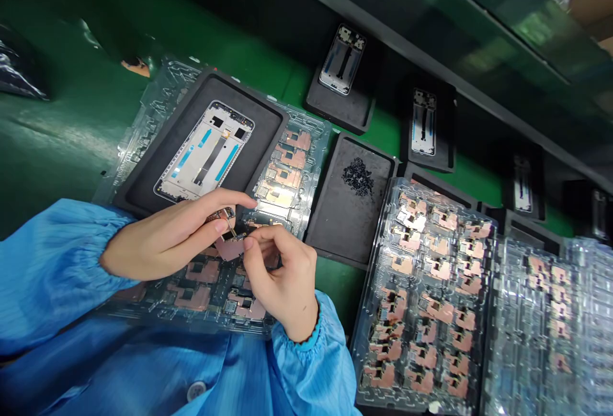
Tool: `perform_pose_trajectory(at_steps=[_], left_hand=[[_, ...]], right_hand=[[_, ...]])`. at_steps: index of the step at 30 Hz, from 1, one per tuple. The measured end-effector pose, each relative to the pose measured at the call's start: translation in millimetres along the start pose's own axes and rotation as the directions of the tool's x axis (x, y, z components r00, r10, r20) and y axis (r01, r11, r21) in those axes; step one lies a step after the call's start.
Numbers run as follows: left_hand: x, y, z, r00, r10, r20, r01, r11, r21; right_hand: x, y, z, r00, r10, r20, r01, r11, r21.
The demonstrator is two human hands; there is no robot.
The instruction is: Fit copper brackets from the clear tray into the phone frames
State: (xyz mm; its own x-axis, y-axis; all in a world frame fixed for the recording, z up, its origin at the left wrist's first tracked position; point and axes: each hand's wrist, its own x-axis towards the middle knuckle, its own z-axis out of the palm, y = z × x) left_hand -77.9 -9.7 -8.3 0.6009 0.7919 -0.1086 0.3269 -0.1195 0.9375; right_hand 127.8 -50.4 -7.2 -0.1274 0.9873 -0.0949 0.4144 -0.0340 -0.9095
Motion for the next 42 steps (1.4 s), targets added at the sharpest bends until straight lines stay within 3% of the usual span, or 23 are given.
perform_pose_trajectory(at_steps=[3, 6, 9, 11, 20, 24, 30, 36, 42], left_hand=[[0, 1, -1, 1.000, -0.014, 0.022, 0.014, 1.000, -0.010], [0, 3, -2, 0.998, -0.024, 0.060, 0.027, 0.998, -0.053], [1, 4, -3, 0.998, -0.015, 0.059, 0.021, 0.996, -0.091], [0, 4, -3, 0.999, -0.018, 0.034, 0.021, 0.994, -0.109], [-1, 1, -2, 0.998, -0.066, 0.011, 0.067, 0.984, -0.166], [0, 3, -3, 0.999, -0.040, 0.031, 0.045, 0.985, -0.165], [0, 4, -4, 0.998, -0.052, 0.031, 0.058, 0.967, -0.249], [1, 8, -4, 0.980, -0.196, 0.020, 0.185, 0.879, -0.439], [1, 8, -4, 0.981, -0.195, -0.020, 0.173, 0.907, -0.383]], right_hand=[[-2, 1, -1, 1.000, 0.024, 0.013, -0.024, 0.999, 0.028], [-3, 4, -5, 0.986, 0.137, 0.093, -0.152, 0.972, 0.180], [-3, 4, -10, 0.940, 0.234, 0.249, -0.319, 0.862, 0.393], [-2, 3, -12, 0.921, 0.236, 0.312, -0.363, 0.812, 0.457], [-1, 2, -11, 0.942, 0.213, 0.259, -0.314, 0.833, 0.456], [-2, 3, -6, 0.952, 0.240, 0.190, -0.296, 0.882, 0.367], [0, 2, -7, 0.916, 0.253, 0.312, -0.383, 0.784, 0.489], [-2, 5, -9, 0.945, 0.185, 0.269, -0.308, 0.777, 0.548], [-3, 8, -8, 0.926, 0.216, 0.311, -0.358, 0.768, 0.532]])
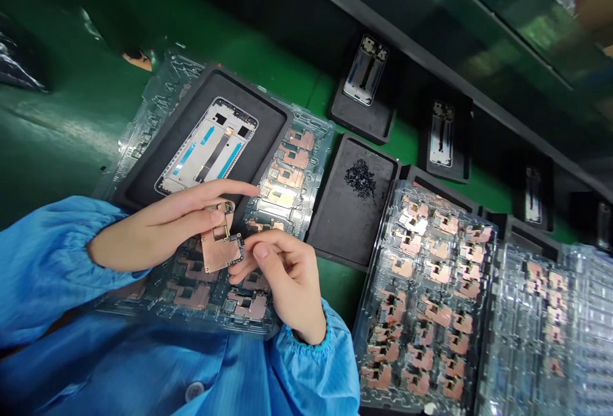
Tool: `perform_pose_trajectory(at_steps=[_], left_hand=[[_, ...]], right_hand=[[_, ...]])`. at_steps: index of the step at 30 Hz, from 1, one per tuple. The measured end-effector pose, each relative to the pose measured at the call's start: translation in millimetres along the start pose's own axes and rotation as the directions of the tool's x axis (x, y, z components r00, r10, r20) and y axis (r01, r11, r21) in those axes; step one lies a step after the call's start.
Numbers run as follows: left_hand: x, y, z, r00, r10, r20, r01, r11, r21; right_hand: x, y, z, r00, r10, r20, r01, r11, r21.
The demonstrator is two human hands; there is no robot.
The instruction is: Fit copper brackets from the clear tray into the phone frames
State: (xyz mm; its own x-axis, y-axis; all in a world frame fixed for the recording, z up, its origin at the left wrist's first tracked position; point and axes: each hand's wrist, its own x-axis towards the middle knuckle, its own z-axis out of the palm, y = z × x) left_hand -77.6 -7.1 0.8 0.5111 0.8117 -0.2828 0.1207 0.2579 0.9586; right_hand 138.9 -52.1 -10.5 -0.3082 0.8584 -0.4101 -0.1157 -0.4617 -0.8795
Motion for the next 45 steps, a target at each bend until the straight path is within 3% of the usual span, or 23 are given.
perform_pose_trajectory(at_steps=[16, 28, 33, 39, 45], left_hand=[[-1.4, -2.9, 1.0, 0.998, 0.056, 0.038, -0.060, 0.994, 0.090], [-2.0, -2.5, 0.3, 0.991, 0.129, 0.030, -0.132, 0.981, 0.143], [-1.8, -3.1, 1.1, 0.987, 0.156, 0.032, -0.159, 0.977, 0.144], [-0.5, -6.0, 2.7, 0.988, 0.118, 0.103, -0.127, 0.989, 0.082], [1.4, -5.9, 3.5, 0.984, 0.154, 0.094, -0.161, 0.984, 0.073]], right_hand=[[2.9, -0.2, 4.5, 0.995, 0.093, 0.026, -0.094, 0.994, 0.061], [2.1, -0.4, 3.8, 0.997, 0.066, 0.050, -0.070, 0.994, 0.085], [1.6, -0.3, 4.9, 1.000, 0.003, 0.011, -0.003, 1.000, -0.005], [0.4, 1.5, 6.8, 0.980, -0.172, -0.095, 0.134, 0.939, -0.316], [1.4, 0.1, 5.3, 0.974, -0.205, -0.095, 0.160, 0.922, -0.352]])
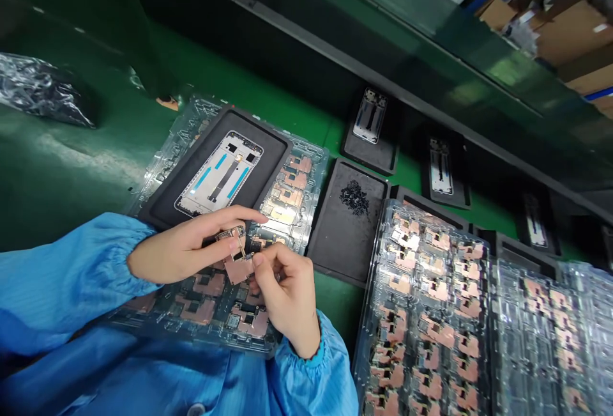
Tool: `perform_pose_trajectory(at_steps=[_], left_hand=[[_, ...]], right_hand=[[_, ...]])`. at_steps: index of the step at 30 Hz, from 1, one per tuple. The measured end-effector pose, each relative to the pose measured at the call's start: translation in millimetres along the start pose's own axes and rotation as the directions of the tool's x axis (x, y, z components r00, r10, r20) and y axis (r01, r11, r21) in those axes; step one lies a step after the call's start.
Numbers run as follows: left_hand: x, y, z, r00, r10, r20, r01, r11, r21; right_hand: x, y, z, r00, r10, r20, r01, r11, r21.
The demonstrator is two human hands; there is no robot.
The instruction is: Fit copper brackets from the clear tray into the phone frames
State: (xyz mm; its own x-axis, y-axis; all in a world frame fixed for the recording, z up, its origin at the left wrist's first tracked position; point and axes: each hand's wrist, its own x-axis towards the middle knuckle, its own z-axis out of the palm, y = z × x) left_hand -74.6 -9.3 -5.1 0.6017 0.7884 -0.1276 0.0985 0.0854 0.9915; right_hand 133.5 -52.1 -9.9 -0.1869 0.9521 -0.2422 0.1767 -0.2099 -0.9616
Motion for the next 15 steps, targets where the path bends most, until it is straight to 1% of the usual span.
perform_pose_trajectory(at_steps=[3, 5, 6, 7, 8, 10, 12, 13, 15], left_hand=[[-1, -2, 0, 1.000, -0.010, -0.015, 0.009, 0.998, -0.070], [-1, -3, 0, 0.998, -0.060, -0.015, 0.056, 0.979, -0.196], [-1, -3, -1, 0.994, -0.107, -0.004, 0.101, 0.952, -0.288], [-1, -3, -1, 0.987, -0.159, 0.024, 0.155, 0.904, -0.399], [0, -3, -2, 0.977, -0.204, 0.069, 0.210, 0.831, -0.516], [0, -2, -3, 0.954, -0.243, 0.175, 0.294, 0.649, -0.702], [0, -1, -3, 0.937, -0.222, 0.269, 0.346, 0.504, -0.791], [0, -1, -2, 0.929, -0.204, 0.310, 0.370, 0.456, -0.810], [-1, -2, -1, 0.911, -0.176, 0.374, 0.413, 0.403, -0.817]], right_hand=[[1, -1, -2, 0.999, -0.043, -0.032, 0.044, 0.998, 0.039], [0, 0, -3, 0.993, -0.117, -0.030, 0.119, 0.988, 0.099], [0, 1, -3, 0.987, -0.159, -0.019, 0.160, 0.976, 0.147], [-1, 2, -2, 0.979, -0.203, -0.012, 0.201, 0.959, 0.200], [-1, 3, -1, 0.969, -0.248, -0.016, 0.244, 0.938, 0.246], [-2, 6, 3, 0.940, -0.336, -0.059, 0.339, 0.898, 0.279], [-2, 8, 8, 0.903, -0.413, -0.123, 0.430, 0.872, 0.235], [-1, 9, 9, 0.883, -0.443, -0.156, 0.467, 0.862, 0.195], [0, 9, 11, 0.843, -0.492, -0.217, 0.520, 0.848, 0.101]])
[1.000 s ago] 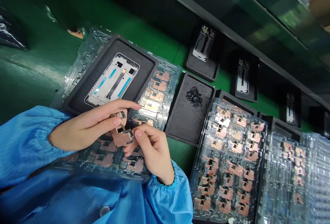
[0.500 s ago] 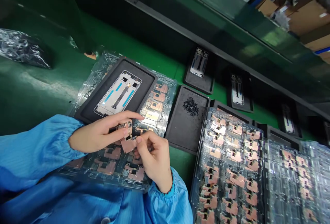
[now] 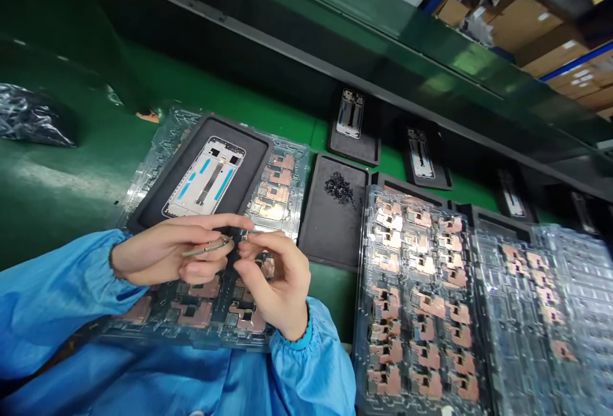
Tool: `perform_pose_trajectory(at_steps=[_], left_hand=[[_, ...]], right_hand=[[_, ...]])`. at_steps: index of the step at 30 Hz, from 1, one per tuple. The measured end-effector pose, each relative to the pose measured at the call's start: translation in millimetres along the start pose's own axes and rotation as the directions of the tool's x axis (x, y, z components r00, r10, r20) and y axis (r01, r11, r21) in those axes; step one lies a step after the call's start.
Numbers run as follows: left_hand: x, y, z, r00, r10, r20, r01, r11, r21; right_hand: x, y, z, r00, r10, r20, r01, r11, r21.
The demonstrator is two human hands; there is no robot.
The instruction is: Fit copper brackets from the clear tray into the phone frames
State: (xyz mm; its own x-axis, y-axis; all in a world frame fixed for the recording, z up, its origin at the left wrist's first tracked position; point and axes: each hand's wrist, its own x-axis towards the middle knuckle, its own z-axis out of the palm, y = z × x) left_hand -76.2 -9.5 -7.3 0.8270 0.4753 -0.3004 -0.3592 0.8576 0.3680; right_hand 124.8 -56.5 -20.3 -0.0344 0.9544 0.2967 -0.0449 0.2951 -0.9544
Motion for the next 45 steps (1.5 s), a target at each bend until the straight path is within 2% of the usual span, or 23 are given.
perform_pose_trajectory(at_steps=[3, 8, 20, 23, 26, 30, 33, 36, 41, 43, 44, 45], left_hand=[[0, -3, -2, 0.998, -0.054, 0.033, 0.053, 0.999, 0.013], [0, -5, -3, 0.989, -0.150, -0.008, 0.150, 0.986, 0.068], [1, -2, 2, 0.980, -0.182, -0.082, 0.188, 0.980, 0.064], [1, -2, 2, 0.987, -0.143, -0.073, 0.149, 0.986, 0.078], [2, -5, -1, 1.000, -0.028, -0.008, 0.029, 0.991, 0.130], [6, -11, -5, 0.993, 0.100, 0.069, -0.108, 0.985, 0.133], [8, -14, -6, 0.989, 0.122, 0.083, -0.134, 0.979, 0.152], [10, -16, -3, 0.990, 0.139, 0.031, -0.142, 0.968, 0.208], [11, -13, 13, 0.976, 0.208, -0.070, -0.169, 0.915, 0.366], [7, -4, 18, 0.977, 0.197, -0.082, -0.128, 0.848, 0.514], [3, 3, 18, 0.977, 0.193, -0.091, -0.096, 0.777, 0.622], [0, 13, 17, 0.969, 0.222, -0.108, -0.069, 0.663, 0.746]], right_hand=[[3, -1, 0, 0.993, -0.116, -0.015, 0.113, 0.985, -0.134], [10, -8, 1, 0.962, -0.251, 0.109, 0.269, 0.938, -0.217], [9, -10, 3, 0.968, -0.213, 0.131, 0.234, 0.958, -0.166], [7, -6, 0, 0.974, -0.200, 0.109, 0.215, 0.964, -0.155], [5, -2, 1, 0.977, -0.195, 0.087, 0.208, 0.960, -0.187], [3, 2, 7, 0.977, -0.199, 0.078, 0.210, 0.959, -0.188], [2, 2, 12, 0.989, -0.142, 0.049, 0.147, 0.981, -0.128], [2, 0, 14, 1.000, -0.002, 0.028, 0.001, 1.000, 0.028], [3, 4, 14, 0.973, 0.231, -0.002, -0.225, 0.952, 0.205], [5, 8, 12, 0.954, 0.297, -0.032, -0.278, 0.921, 0.273], [7, 9, 10, 0.947, 0.317, -0.062, -0.284, 0.909, 0.305], [9, 11, 7, 0.939, 0.328, -0.100, -0.280, 0.901, 0.331]])
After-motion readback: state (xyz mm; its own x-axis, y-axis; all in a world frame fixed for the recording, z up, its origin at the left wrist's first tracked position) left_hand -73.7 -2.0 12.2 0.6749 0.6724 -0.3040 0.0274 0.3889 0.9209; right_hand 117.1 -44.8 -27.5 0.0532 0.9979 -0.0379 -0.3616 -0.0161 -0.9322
